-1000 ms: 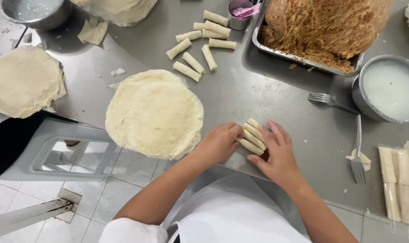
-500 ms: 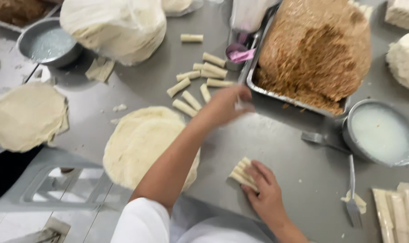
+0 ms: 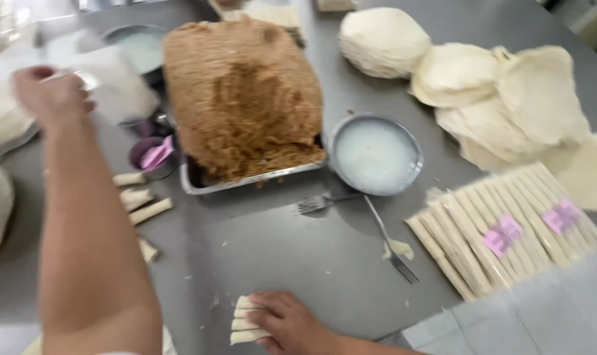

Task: The person places several spring rolls into a plastic bag, applies a pink label to the bag, and then takes a wrapper from a stack to wrap filling into a new roll.

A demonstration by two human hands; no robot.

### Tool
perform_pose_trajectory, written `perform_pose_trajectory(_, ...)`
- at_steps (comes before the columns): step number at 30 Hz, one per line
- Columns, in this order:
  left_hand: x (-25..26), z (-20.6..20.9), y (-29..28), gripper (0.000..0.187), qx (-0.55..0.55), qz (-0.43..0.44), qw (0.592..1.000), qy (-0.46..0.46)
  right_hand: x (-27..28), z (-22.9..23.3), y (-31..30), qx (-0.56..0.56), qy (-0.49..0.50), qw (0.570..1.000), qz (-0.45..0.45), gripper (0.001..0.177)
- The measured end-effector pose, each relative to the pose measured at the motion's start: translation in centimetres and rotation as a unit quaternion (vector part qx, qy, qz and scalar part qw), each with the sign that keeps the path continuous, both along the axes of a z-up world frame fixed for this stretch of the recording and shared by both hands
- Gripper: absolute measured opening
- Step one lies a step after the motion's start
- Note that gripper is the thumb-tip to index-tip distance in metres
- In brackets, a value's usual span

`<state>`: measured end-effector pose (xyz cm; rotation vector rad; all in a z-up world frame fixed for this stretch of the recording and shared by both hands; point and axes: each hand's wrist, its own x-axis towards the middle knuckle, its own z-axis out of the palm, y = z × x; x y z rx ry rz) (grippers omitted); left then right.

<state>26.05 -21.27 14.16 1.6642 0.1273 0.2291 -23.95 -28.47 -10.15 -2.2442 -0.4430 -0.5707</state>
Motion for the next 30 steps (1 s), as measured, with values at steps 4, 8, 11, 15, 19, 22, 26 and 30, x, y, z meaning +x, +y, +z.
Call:
perform_pose_trajectory(4,0.2,-1.2,0.6,0.035,-0.112,-0.029,0.990,0.078,-0.6,-0.2,0.2,0.002,0.047,0.999,-0.010,0.029)
perform_pose_trajectory(8,0.6,-1.8,1.1,0.022,-0.160,-0.108,0.959,0.207,-0.6,-0.5,0.3,0.009,0.054,0.998,0.005,0.037)
perform_pose_trajectory(11,0.6,-2.5,1.9,0.022,-0.199,-0.101,0.952,0.209,-0.4,-0.8,0.3,0.003,0.040,0.999,-0.004,0.036)
perform_pose_trajectory(15,-0.9,-2.4,3.6,0.025,-0.223,-0.105,0.964,0.096,-0.5,-0.7,0.4,-0.009,0.027,0.999,-0.016,0.036)
perform_pose_trajectory(19,-5.5,-1.6,6.0,0.037,-0.268,-0.113,0.956,-0.044,-0.8,-0.1,0.6,-0.007,0.059,0.998,0.006,0.045)
perform_pose_trajectory(22,-15.2,-1.5,8.2,0.028,-0.013,-0.128,0.965,-0.226,-1.4,-0.6,0.9,-0.018,0.052,0.998,-0.019,0.050)
perform_pose_trajectory(26,-29.9,-8.0,11.7,0.026,0.256,-0.319,0.876,-0.253,-4.8,2.4,-1.7,0.018,0.201,0.979,0.008,0.066)
perform_pose_trajectory(30,-39.2,-20.0,13.7,0.017,0.389,-0.353,0.850,-0.047,-12.6,6.2,-6.0,0.102,0.430,0.860,0.253,0.050)
